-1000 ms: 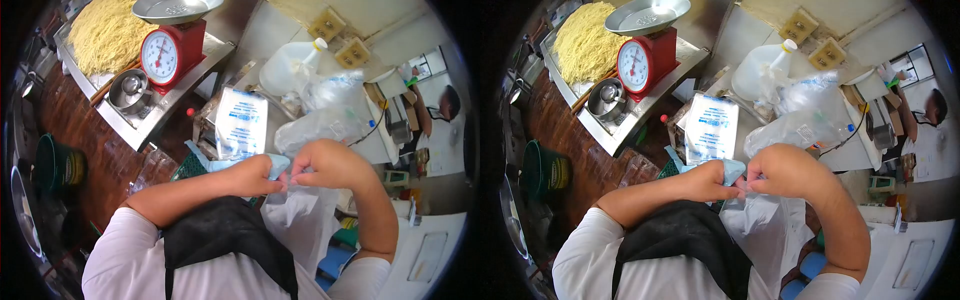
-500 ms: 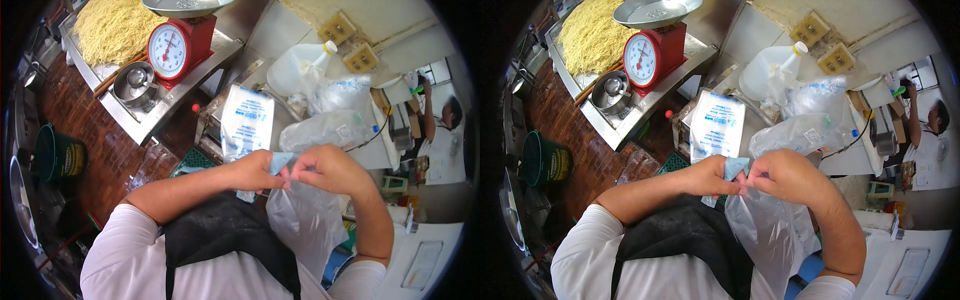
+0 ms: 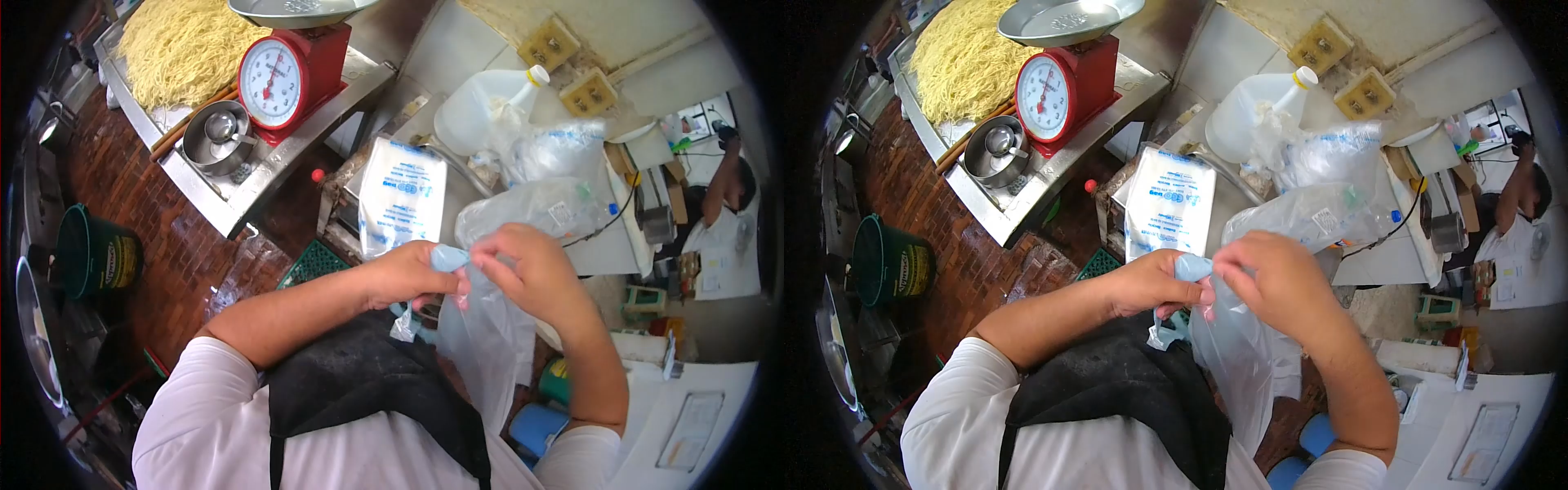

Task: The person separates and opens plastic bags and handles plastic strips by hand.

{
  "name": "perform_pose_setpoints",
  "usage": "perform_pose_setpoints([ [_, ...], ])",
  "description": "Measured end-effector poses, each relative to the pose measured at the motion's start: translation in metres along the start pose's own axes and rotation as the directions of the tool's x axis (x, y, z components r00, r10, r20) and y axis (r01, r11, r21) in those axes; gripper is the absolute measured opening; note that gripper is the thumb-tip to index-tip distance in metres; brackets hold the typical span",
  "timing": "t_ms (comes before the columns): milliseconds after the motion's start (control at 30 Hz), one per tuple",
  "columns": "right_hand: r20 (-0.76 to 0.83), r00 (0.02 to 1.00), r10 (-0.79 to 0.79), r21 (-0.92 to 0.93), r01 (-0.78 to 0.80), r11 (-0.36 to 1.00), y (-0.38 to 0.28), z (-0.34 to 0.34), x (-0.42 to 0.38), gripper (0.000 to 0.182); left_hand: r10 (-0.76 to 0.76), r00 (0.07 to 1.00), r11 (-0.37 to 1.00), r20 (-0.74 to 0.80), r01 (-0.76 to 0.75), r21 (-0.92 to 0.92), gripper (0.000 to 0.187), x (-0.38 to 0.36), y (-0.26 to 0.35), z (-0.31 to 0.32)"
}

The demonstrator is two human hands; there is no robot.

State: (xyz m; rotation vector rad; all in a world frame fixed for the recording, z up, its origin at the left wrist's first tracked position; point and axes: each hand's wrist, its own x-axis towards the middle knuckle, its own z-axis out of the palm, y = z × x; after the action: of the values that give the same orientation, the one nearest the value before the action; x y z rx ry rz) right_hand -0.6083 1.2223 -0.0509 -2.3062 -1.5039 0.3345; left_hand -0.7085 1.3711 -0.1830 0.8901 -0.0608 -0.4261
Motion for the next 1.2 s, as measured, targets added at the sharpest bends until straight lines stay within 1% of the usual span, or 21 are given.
perform_pose_setpoints([
  [33, -0.136, 0.99, -0.04, -0.044, 0.034, 0.998, -0.002, 0.002, 0.0, 0.014, 0.013, 1.0, 1.0, -0.018, -0.014, -0.014, 0.017, 0.001, -0.003, -0.002],
  [133, -0.31, 0.948, 0.074, 0.101, -0.045, 0.994, -0.011, -0.013, -0.008, 0.014, 0.023, 0.992, 0.998, -0.126, -0.029, -0.052, 0.017, 0.002, -0.004, -0.003],
  [233, -0.282, 0.945, 0.166, 0.09, -0.146, 0.985, -0.015, -0.025, -0.028, 0.024, -0.009, 0.972, 0.994, -0.234, -0.017, -0.109, 0.017, 0.005, -0.002, -0.012],
  [300, -0.439, 0.837, 0.325, 0.158, -0.285, 0.946, -0.005, -0.027, -0.051, 0.035, 0.028, 0.952, 0.995, -0.304, -0.056, -0.083, 0.018, 0.007, 0.001, -0.023],
  [333, -0.517, 0.754, 0.405, 0.193, -0.358, 0.913, 0.004, -0.03, -0.069, 0.041, 0.04, 0.931, 0.997, -0.364, -0.064, -0.053, 0.018, 0.006, 0.007, -0.027],
  [367, -0.519, 0.679, 0.518, 0.212, -0.485, 0.848, 0.029, -0.033, -0.101, 0.044, 0.044, 0.897, 0.997, -0.439, -0.069, -0.041, 0.019, 0.005, 0.013, -0.03],
  [400, -0.519, 0.591, 0.618, 0.233, -0.598, 0.767, 0.064, -0.032, -0.143, 0.047, 0.067, 0.885, 0.988, -0.461, -0.123, -0.093, 0.021, 0.004, 0.012, -0.038],
  [433, -0.514, 0.494, 0.701, 0.255, -0.693, 0.675, 0.083, -0.025, -0.177, 0.051, 0.109, 0.874, 0.985, -0.473, -0.16, -0.069, 0.023, -0.001, 0.018, -0.04],
  [467, -0.333, 0.325, 0.885, 0.729, -0.506, 0.461, 0.071, -0.005, -0.197, 0.05, 0.1, 0.865, 0.989, -0.493, -0.14, -0.045, 0.023, -0.003, 0.02, -0.045],
  [500, -0.057, 0.259, 0.964, 0.98, -0.168, 0.103, 0.06, 0.018, -0.211, 0.048, 0.107, 0.84, 0.992, -0.532, -0.129, -0.004, 0.023, -0.004, 0.019, -0.049],
  [533, 0.09, 0.3, 0.95, 0.996, -0.018, -0.088, 0.054, 0.034, -0.215, 0.048, 0.13, 0.841, 0.99, -0.526, -0.137, 0.025, 0.022, -0.006, 0.021, -0.051],
  [600, 0.145, 0.428, 0.892, 0.989, -0.069, -0.127, 0.046, 0.044, -0.203, 0.048, 0.134, 0.839, 0.991, -0.528, -0.103, 0.088, 0.022, -0.009, 0.019, -0.052],
  [733, 0.195, 0.57, 0.798, 0.943, -0.332, 0.007, 0.05, 0.033, -0.175, 0.049, 0.166, 0.828, 0.975, -0.535, -0.058, 0.213, 0.019, -0.014, 0.021, -0.049],
  [833, 0.2, 0.617, 0.761, 0.902, -0.419, 0.102, 0.044, 0.018, -0.174, 0.049, 0.197, 0.833, 0.968, -0.517, -0.081, 0.239, 0.016, -0.015, 0.023, -0.043],
  [867, 0.185, 0.634, 0.75, 0.912, -0.395, 0.108, 0.04, 0.013, -0.173, 0.049, 0.211, 0.829, 0.963, -0.517, -0.085, 0.257, 0.016, -0.017, 0.021, -0.047],
  [967, 0.075, 0.73, 0.679, 0.997, -0.066, -0.039, 0.037, 0.007, -0.157, 0.05, 0.241, 0.805, 0.956, -0.542, -0.1, 0.277, 0.015, -0.023, 0.02, -0.051],
  [1000, 0.064, 0.793, 0.606, 0.991, 0.022, -0.134, 0.044, 0.006, -0.158, 0.052, 0.255, 0.792, 0.954, -0.554, -0.113, 0.278, 0.016, -0.026, 0.021, -0.052],
  [1067, 0.088, 0.841, 0.534, 0.991, -0.022, -0.129, 0.037, -0.002, -0.163, 0.05, 0.275, 0.764, 0.95, -0.584, -0.123, 0.286, 0.018, -0.033, 0.024, -0.054],
  [1100, 0.101, 0.861, 0.498, 0.991, -0.044, -0.125, 0.031, -0.006, -0.165, 0.049, 0.279, 0.751, 0.949, -0.599, -0.12, 0.291, 0.019, -0.037, 0.026, -0.052],
  [1133, 0.138, 0.777, 0.614, 0.977, -0.208, 0.044, 0.027, -0.007, -0.166, 0.041, 0.281, 0.737, 0.949, -0.615, -0.116, 0.294, 0.02, -0.04, 0.027, -0.052],
  [1200, 0.15, 0.707, 0.691, 0.925, -0.348, 0.155, 0.021, 0.0, -0.164, 0.034, 0.273, 0.744, 0.953, -0.61, -0.125, 0.276, 0.023, -0.048, 0.026, -0.057],
])
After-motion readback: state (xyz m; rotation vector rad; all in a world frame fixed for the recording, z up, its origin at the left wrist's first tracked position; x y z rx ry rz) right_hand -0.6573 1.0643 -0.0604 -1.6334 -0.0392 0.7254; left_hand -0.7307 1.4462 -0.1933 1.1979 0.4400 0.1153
